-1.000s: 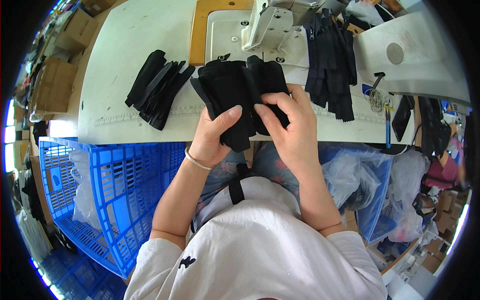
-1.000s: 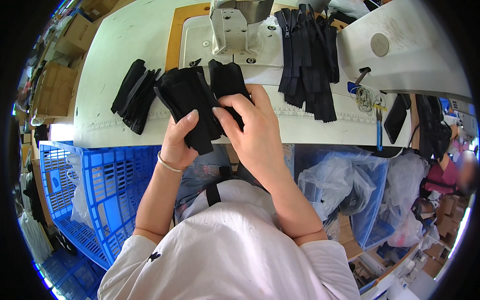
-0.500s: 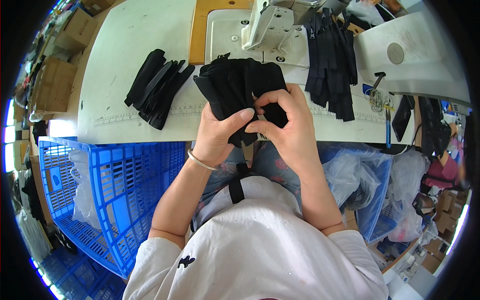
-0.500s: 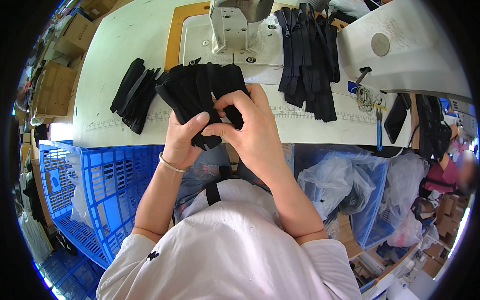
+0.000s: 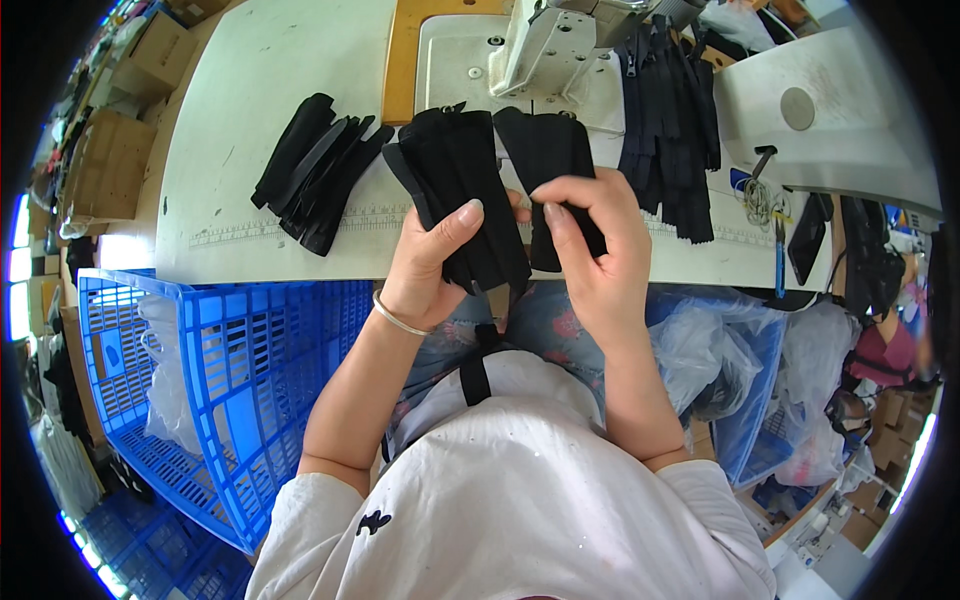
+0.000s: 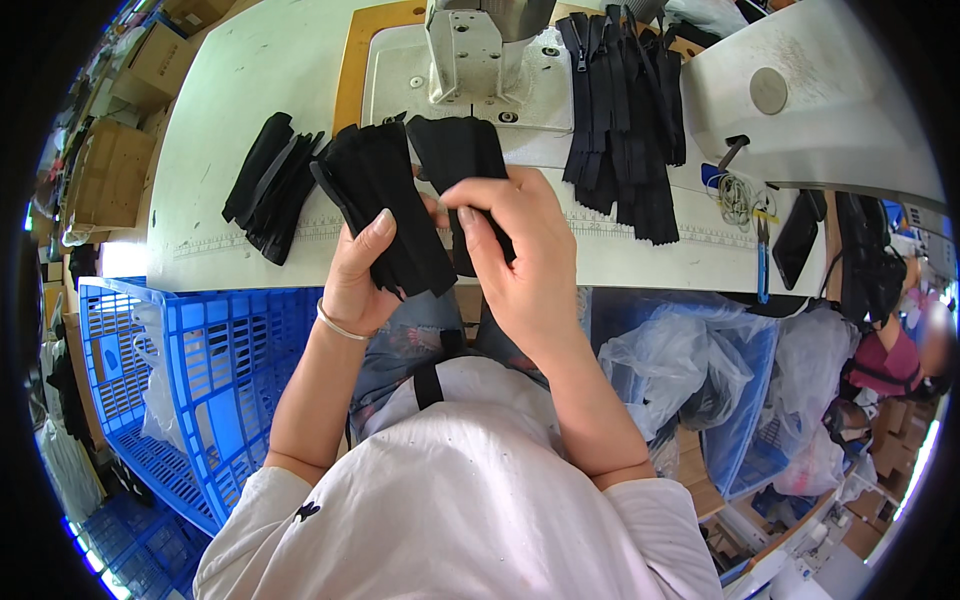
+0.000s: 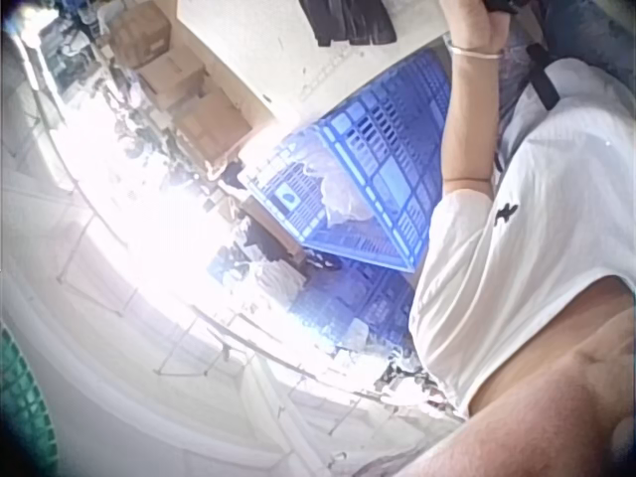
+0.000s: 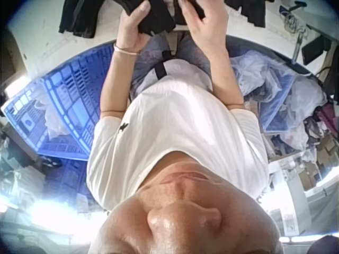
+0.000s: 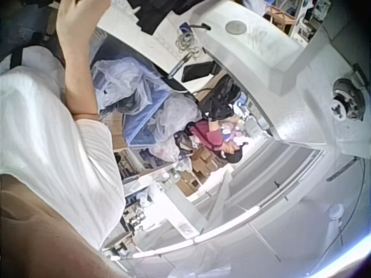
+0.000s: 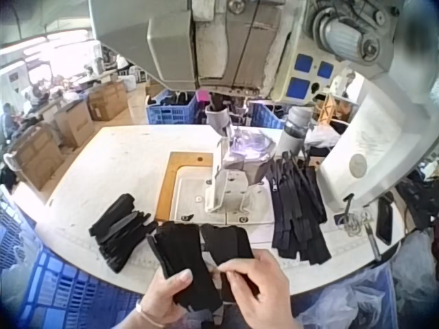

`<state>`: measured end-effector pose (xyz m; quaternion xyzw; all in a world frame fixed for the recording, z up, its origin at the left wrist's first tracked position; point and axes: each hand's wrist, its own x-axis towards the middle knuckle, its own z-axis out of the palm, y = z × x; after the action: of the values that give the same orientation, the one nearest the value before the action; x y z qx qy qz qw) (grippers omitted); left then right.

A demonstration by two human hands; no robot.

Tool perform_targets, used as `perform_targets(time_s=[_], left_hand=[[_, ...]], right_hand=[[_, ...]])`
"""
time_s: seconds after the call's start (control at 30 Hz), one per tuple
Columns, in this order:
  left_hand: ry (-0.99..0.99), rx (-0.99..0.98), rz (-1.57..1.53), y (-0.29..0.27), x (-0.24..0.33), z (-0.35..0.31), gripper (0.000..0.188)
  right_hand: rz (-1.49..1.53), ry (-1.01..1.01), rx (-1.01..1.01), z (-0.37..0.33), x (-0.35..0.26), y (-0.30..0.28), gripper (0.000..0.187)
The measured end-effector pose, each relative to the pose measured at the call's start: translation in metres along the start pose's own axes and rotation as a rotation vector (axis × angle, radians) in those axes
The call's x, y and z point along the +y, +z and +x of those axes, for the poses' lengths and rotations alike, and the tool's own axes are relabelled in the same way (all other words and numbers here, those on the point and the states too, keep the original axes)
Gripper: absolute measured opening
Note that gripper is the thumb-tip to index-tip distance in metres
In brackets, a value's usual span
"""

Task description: Inspecting and sorting black fabric shoe upper components at a manufacturing workstation.

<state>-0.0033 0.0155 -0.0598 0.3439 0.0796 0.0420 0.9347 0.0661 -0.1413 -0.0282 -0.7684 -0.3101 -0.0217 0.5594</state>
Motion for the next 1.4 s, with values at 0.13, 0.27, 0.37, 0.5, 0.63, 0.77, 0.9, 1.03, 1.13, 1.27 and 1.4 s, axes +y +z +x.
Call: perform_targets(time_s=[0.13, 0.27, 0.37, 0.5, 0.63, 0.77, 0.9, 1.03, 1.13, 1.27, 1.4], left_hand=[[-0.003, 0.002, -0.019, 0.000, 0.000, 0.001, 0.043], [-0.008, 0.012, -0.025, -0.001, -0.002, 0.001, 0.054], [0.033, 0.038, -0.073, 0.000, -0.003, 0.001, 0.044], [0.040, 0.063, -0.079, -0.003, -0.004, 0.000, 0.046], [0.041, 0.043, -0.082, -0.006, -0.005, 0.000, 0.049], [0.072, 0.078, -0.077, -0.006, -0.008, 0.001, 0.048], [0.102, 0.107, -0.019, -0.006, -0.009, 0.002, 0.037], [0.142, 0.194, -0.027, 0.006, -0.011, 0.003, 0.035], [0.193, 0.186, -0.027, 0.006, -0.015, 0.001, 0.034], [0.173, 0.187, 0.063, 0.009, -0.010, 0.001, 0.033], [0.118, 0.115, 0.134, 0.001, -0.008, 0.002, 0.034]], right_hand=[[-0.135, -0.032, -0.038, 0.001, 0.001, -0.006, 0.022], [-0.191, -0.014, 0.145, 0.006, 0.003, -0.008, 0.045], [-0.463, 0.022, 0.166, 0.004, 0.004, -0.007, 0.047], [-0.844, -0.192, -0.042, -0.007, 0.032, 0.009, 0.038], [-0.853, -0.221, 0.079, -0.001, 0.012, 0.011, 0.030], [-0.030, 0.108, -0.110, -0.002, -0.008, 0.001, 0.012], [-0.173, 0.008, -0.018, -0.007, -0.007, 0.010, 0.011], [-0.424, -0.114, 0.141, -0.009, -0.004, 0.012, 0.020], [-0.490, -0.252, 0.006, -0.011, 0.001, 0.013, 0.022], [-0.267, -0.174, -0.001, -0.008, -0.001, 0.013, 0.024], [-0.028, 0.025, -0.100, -0.008, -0.004, 0.007, 0.026]])
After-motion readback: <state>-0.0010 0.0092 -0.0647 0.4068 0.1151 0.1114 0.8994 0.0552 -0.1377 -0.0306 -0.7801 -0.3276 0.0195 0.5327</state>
